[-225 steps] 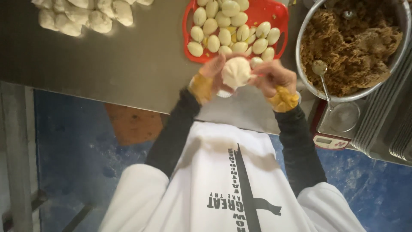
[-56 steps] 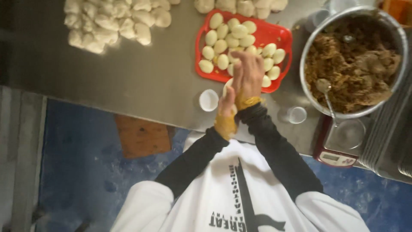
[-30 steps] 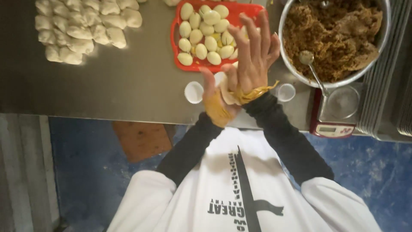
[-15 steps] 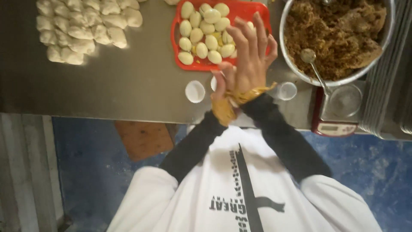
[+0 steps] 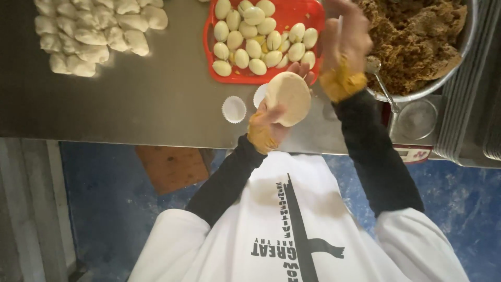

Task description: Stuffing and shaping dough to make dumplings or buns.

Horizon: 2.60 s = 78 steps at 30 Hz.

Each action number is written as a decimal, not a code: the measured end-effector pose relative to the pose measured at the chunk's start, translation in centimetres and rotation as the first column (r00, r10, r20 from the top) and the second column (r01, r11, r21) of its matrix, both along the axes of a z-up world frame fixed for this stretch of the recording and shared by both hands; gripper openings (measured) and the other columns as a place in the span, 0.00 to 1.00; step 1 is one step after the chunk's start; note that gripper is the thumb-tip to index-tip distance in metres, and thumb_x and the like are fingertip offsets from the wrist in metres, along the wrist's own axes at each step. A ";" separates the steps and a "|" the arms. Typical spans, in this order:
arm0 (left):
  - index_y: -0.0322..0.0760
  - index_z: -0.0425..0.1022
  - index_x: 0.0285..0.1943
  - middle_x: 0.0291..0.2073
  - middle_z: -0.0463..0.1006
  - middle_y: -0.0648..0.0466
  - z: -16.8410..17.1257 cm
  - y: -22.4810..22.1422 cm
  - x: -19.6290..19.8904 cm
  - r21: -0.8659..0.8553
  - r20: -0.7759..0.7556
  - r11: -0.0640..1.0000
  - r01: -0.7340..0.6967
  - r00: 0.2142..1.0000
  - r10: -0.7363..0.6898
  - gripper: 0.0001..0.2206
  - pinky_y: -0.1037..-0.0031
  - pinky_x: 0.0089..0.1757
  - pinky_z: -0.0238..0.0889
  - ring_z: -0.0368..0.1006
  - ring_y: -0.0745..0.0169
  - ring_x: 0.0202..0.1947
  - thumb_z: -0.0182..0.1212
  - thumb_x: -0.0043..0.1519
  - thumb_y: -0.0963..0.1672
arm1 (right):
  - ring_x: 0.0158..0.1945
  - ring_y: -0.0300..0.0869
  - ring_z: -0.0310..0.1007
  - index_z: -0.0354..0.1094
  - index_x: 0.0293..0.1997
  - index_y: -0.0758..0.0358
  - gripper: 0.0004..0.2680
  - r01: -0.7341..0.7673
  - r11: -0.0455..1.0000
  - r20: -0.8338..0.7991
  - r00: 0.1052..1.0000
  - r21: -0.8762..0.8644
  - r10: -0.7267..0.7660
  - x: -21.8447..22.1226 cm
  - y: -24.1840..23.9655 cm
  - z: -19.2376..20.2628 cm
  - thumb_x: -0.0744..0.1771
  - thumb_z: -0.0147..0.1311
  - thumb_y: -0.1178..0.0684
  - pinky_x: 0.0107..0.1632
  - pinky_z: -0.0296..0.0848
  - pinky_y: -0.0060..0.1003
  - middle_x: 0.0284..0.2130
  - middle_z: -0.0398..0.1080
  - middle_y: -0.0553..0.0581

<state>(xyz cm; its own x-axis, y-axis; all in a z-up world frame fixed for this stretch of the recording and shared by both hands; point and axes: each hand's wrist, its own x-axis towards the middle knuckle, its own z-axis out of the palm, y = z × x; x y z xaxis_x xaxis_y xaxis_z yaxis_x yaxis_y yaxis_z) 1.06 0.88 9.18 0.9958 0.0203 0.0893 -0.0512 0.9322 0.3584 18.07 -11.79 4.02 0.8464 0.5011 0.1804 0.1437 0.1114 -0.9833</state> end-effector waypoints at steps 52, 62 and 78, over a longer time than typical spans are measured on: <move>0.35 0.53 0.79 0.68 0.68 0.49 -10.7 -0.8 0.1 -0.262 -0.297 0.959 0.112 0.936 -0.190 0.40 0.61 0.66 0.56 0.65 0.54 0.67 0.44 0.66 0.63 | 0.65 0.51 0.66 0.66 0.58 0.52 0.13 0.679 0.634 0.811 0.568 -0.370 -0.135 -5.3 5.1 4.2 0.73 0.46 0.38 0.64 0.61 0.54 0.55 0.70 0.52; 0.31 0.53 0.81 0.71 0.61 0.46 -7.3 0.8 -2.0 -0.235 -0.155 0.949 0.209 0.956 -0.249 0.41 0.54 0.71 0.51 0.58 0.48 0.74 0.51 0.69 0.62 | 0.44 0.38 0.69 0.70 0.54 0.69 0.13 -0.228 0.820 -0.118 0.974 -0.525 0.195 -8.2 -2.5 8.1 0.67 0.65 0.54 0.48 0.70 0.34 0.41 0.73 0.55; 0.31 0.72 0.61 0.54 0.77 0.51 -9.3 -2.0 -2.3 0.162 -0.552 0.987 -0.013 0.827 0.102 0.17 0.67 0.54 0.71 0.75 0.61 0.54 0.64 0.63 0.39 | 0.41 0.37 0.76 0.71 0.54 0.60 0.12 0.151 0.817 0.061 0.988 -0.557 -0.142 -6.5 -10.6 1.5 0.67 0.65 0.53 0.42 0.75 0.32 0.42 0.73 0.54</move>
